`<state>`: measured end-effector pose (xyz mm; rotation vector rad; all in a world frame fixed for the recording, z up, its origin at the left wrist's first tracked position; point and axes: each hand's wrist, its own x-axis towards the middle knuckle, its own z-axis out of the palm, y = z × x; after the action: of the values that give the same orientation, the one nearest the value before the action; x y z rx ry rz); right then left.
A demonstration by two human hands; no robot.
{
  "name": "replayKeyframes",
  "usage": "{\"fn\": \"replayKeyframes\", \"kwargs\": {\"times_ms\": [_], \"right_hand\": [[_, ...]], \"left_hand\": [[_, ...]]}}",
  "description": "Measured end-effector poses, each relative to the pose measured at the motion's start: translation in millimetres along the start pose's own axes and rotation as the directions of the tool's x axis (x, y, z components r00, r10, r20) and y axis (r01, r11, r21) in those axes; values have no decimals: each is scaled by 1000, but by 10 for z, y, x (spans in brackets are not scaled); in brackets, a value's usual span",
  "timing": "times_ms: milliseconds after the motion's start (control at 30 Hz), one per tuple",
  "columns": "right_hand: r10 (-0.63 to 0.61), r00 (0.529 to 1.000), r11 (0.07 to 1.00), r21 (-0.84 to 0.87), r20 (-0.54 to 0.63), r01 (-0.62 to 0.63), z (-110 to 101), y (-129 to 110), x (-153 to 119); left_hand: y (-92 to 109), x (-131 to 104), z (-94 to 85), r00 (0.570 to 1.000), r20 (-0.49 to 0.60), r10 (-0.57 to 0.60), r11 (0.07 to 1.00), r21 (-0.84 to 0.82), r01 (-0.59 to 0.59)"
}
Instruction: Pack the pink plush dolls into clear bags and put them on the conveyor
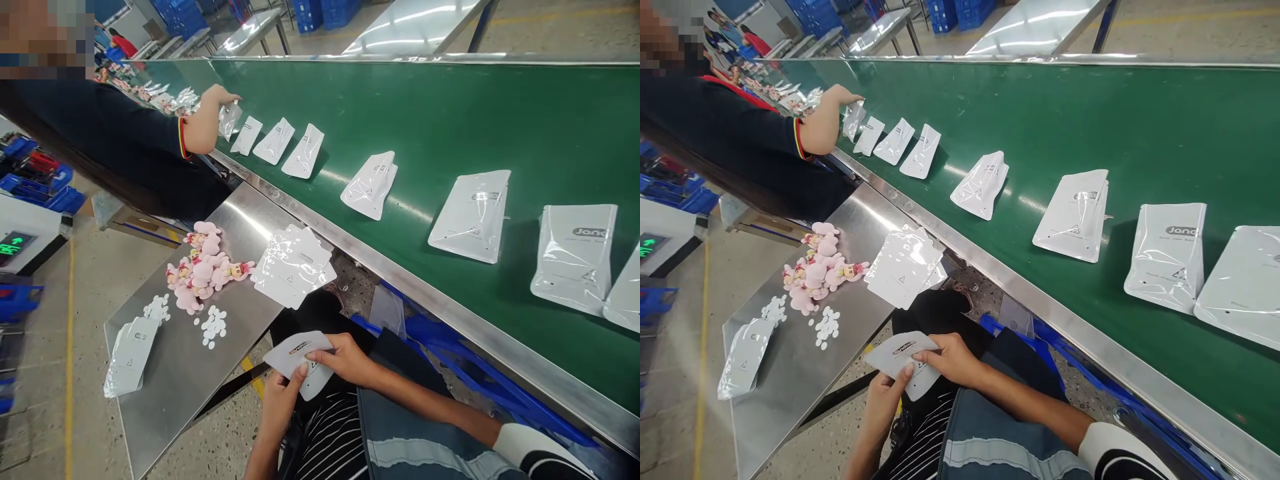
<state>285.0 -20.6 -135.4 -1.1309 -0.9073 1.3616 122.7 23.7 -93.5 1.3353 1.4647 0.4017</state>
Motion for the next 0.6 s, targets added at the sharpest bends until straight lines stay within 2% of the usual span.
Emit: {"fn": "replayKeyframes", "kwargs": {"times_ms": [167, 267, 333, 433, 500, 600], "right_hand": [[12, 994, 1000, -8, 108, -11, -111, 43, -22], [14, 995, 997, -80, 100, -6, -165, 60, -24], [1, 998, 995, -98, 66, 6, -182, 63, -13], [3, 1000, 996, -87, 9, -2, -201, 71, 13], [27, 1000, 997, -75, 3, -27, -223, 83, 27], [98, 993, 995, 21, 59, -100, -262, 112, 41]], "left_hand": [[2, -23, 59, 992, -98, 77, 984, 168, -60], [30, -20, 104, 988, -136, 70, 979, 200, -42], [53, -14, 125, 992, -121, 27, 991, 131, -11], [65, 6, 138, 998, -23, -54, 999, 5, 54], [43, 23, 132, 997, 11, -74, 997, -3, 74], [-17, 47, 112, 997, 14, -71, 996, 52, 70]]}}
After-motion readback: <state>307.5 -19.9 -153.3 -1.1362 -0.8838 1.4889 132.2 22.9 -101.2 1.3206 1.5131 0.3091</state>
